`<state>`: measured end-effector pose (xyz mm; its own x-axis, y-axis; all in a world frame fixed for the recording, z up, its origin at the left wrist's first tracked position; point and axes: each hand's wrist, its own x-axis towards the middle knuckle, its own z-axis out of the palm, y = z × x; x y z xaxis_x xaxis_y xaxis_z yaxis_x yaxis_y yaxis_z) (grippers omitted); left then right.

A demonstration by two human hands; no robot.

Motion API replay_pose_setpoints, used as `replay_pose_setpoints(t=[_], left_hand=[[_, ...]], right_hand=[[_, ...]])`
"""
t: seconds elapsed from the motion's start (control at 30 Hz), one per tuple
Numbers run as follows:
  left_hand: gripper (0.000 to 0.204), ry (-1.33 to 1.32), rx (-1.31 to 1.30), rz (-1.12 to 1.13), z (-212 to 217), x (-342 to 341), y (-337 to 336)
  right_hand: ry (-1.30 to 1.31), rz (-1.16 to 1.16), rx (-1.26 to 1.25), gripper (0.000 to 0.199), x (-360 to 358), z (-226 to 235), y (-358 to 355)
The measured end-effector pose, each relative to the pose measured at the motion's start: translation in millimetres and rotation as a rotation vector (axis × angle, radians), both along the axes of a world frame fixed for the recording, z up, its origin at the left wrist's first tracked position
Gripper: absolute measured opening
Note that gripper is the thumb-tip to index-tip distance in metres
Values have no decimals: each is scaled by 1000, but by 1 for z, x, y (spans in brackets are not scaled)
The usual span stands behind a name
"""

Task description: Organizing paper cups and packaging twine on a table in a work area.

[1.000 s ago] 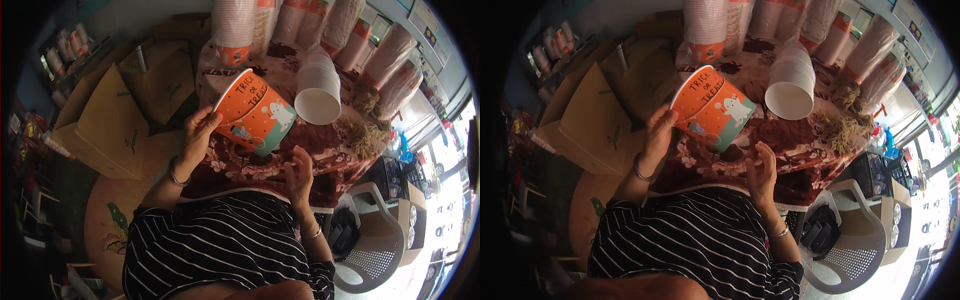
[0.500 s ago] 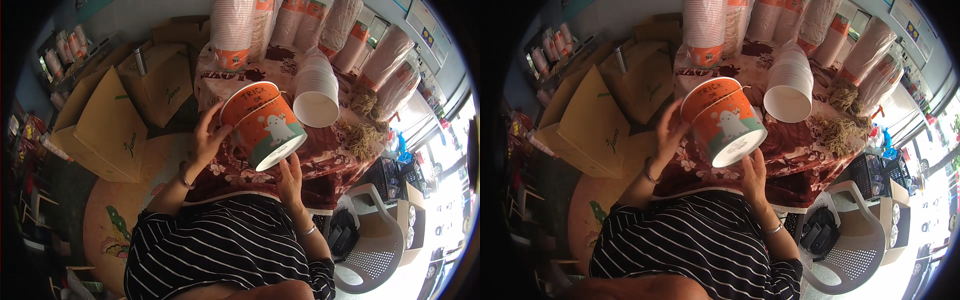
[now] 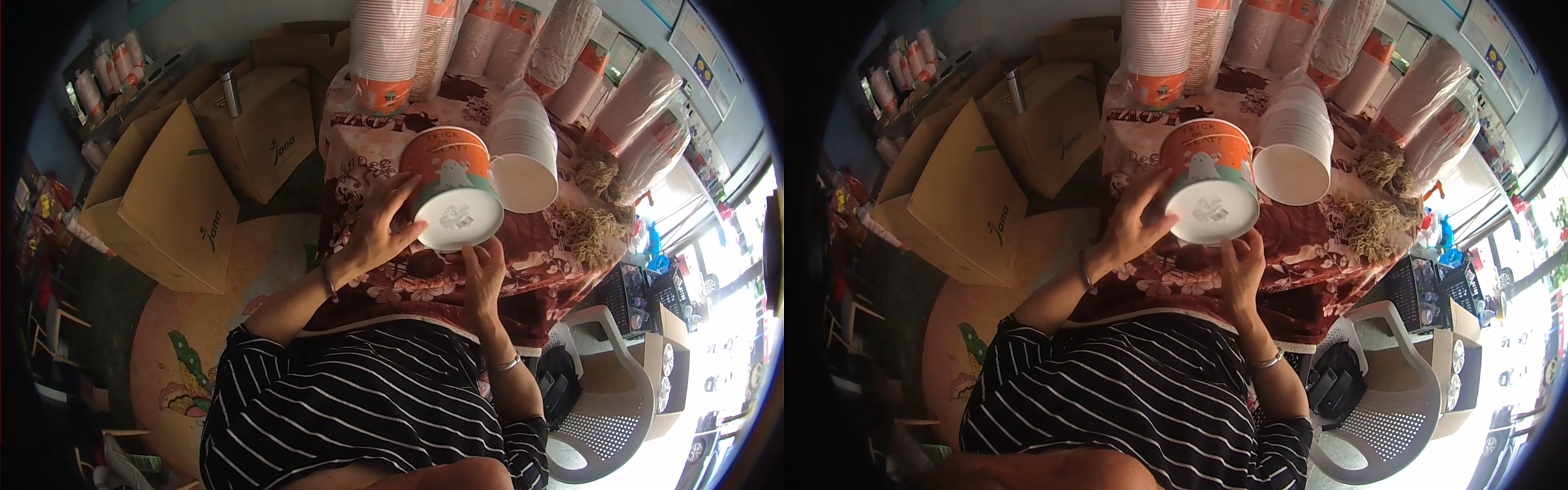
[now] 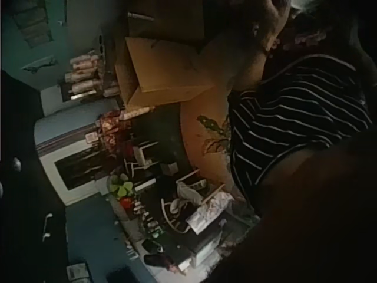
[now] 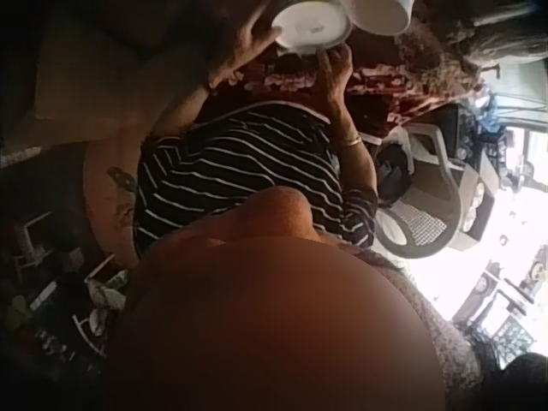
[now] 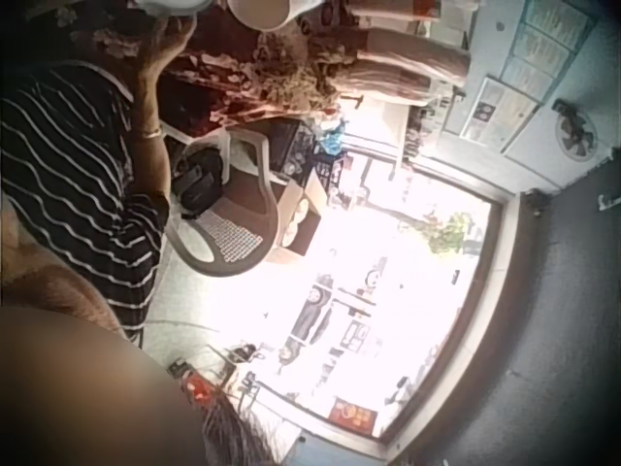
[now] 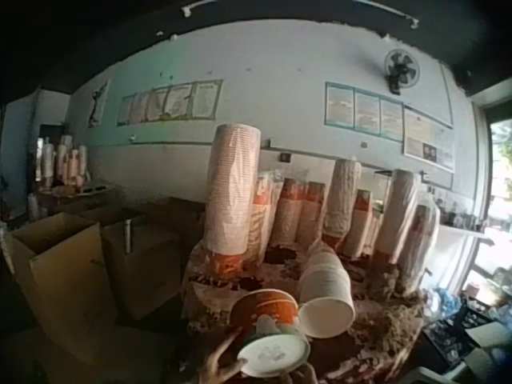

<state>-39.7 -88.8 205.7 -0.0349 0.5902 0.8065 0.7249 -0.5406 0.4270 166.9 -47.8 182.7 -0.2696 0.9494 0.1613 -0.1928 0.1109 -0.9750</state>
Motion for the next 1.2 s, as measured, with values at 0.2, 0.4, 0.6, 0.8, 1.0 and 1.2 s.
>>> replay_pose_setpoints(t=[0.2,0.4,0.6,0.8,1.0,1.2], left_hand=[[39,-213,-50,57,10,-17,34],[27,-290,-50,235,-8,-65,86],[25,-328,-24,317,-24,-113,120],[25,-246,-239,444,-11,-154,167],[30,-373,-515,438,17,-151,207],[51,-701,-502,94,17,-133,207]], right_hand=[[-68,42,178,45,-17,24,26],[-94,231,233,56,-46,38,49],[-211,392,236,73,-78,35,79],[-195,427,285,74,-91,4,89],[-350,502,325,68,-39,-21,42],[-351,449,145,64,25,-38,24]])
